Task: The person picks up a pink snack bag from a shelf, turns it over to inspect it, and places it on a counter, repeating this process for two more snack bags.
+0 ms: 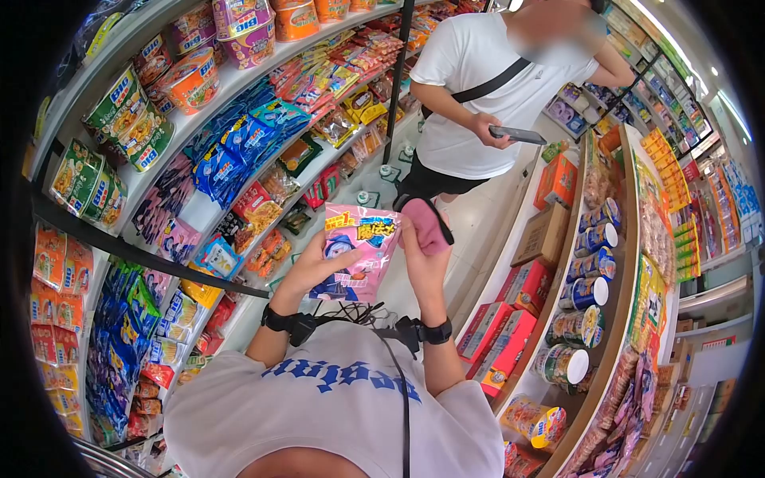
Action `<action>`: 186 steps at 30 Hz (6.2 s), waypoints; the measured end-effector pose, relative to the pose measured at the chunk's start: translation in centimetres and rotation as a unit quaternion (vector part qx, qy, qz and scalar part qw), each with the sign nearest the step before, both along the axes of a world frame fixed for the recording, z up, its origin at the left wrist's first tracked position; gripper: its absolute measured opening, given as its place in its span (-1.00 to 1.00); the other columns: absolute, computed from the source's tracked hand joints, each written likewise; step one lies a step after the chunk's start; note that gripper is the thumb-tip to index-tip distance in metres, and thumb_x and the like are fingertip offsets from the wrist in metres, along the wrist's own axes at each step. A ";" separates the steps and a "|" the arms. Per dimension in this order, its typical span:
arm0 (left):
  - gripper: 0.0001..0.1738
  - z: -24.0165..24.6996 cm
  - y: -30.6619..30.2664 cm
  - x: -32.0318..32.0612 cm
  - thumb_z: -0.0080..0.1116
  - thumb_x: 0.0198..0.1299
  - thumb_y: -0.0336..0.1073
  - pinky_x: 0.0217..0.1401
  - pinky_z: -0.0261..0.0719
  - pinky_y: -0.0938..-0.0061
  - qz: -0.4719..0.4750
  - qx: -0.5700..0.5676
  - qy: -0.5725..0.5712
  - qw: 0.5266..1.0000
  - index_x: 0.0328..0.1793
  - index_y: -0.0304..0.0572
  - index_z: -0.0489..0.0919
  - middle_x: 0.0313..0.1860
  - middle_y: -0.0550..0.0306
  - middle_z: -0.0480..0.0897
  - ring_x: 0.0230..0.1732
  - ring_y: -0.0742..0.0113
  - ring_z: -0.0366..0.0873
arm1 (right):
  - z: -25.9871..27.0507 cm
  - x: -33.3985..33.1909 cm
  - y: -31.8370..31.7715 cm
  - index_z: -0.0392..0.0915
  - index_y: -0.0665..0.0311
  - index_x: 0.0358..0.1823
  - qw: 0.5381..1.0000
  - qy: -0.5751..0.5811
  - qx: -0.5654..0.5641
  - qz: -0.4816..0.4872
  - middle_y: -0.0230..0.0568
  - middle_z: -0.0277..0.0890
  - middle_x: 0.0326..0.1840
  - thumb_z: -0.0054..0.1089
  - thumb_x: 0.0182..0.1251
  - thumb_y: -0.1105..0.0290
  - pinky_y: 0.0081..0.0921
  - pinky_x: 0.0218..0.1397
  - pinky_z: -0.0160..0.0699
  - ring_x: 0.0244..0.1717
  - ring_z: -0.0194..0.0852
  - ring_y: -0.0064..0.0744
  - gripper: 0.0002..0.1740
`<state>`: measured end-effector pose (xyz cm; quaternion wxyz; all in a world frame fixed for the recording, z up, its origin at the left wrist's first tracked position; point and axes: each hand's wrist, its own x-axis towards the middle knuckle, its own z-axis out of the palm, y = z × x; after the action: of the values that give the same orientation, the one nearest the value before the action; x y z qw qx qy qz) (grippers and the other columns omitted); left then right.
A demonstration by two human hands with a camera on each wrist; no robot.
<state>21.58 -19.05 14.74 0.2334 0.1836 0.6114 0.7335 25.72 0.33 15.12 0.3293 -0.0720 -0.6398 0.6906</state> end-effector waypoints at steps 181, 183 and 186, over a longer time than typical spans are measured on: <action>-0.71 -9.8 -23.6 2.2 0.01 0.47 -0.25 0.10 0.62 0.40 0.523 0.125 -0.045 0.842 0.13 -0.24 0.61 -0.09 0.03 0.73 -0.02 0.27 0.70 | -12.1 -1.3 3.3 0.37 0.49 0.32 0.838 -0.187 -0.431 0.278 0.03 0.49 0.33 -0.01 0.55 0.42 -0.23 0.47 0.45 0.32 0.50 -0.14 -0.59; -0.71 -10.4 -27.1 2.1 0.02 0.46 -0.25 0.09 0.62 0.40 0.586 0.076 -0.032 0.806 0.12 -0.24 0.62 -0.11 0.04 0.73 -0.03 0.28 0.70 | -12.3 -2.9 0.2 0.39 0.48 0.30 0.815 -0.207 -0.444 0.310 -0.01 0.51 0.30 0.00 0.55 0.42 -0.23 0.44 0.46 0.31 0.51 -0.16 -0.60; -0.71 -10.3 -29.2 -0.5 0.12 0.41 -0.23 0.09 0.62 0.43 0.535 -0.048 0.064 0.841 0.08 -0.29 0.63 -0.15 0.08 0.73 -0.05 0.28 0.70 | -12.0 -4.6 -4.8 0.41 0.46 0.28 0.784 -0.225 -0.455 0.358 -0.05 0.53 0.28 0.01 0.54 0.42 -0.24 0.43 0.47 0.31 0.51 -0.18 -0.62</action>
<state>21.04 -48.28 4.42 -0.2267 -0.1373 0.6628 0.7003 21.12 -4.48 3.09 -0.1655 -0.1327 -0.2875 0.9340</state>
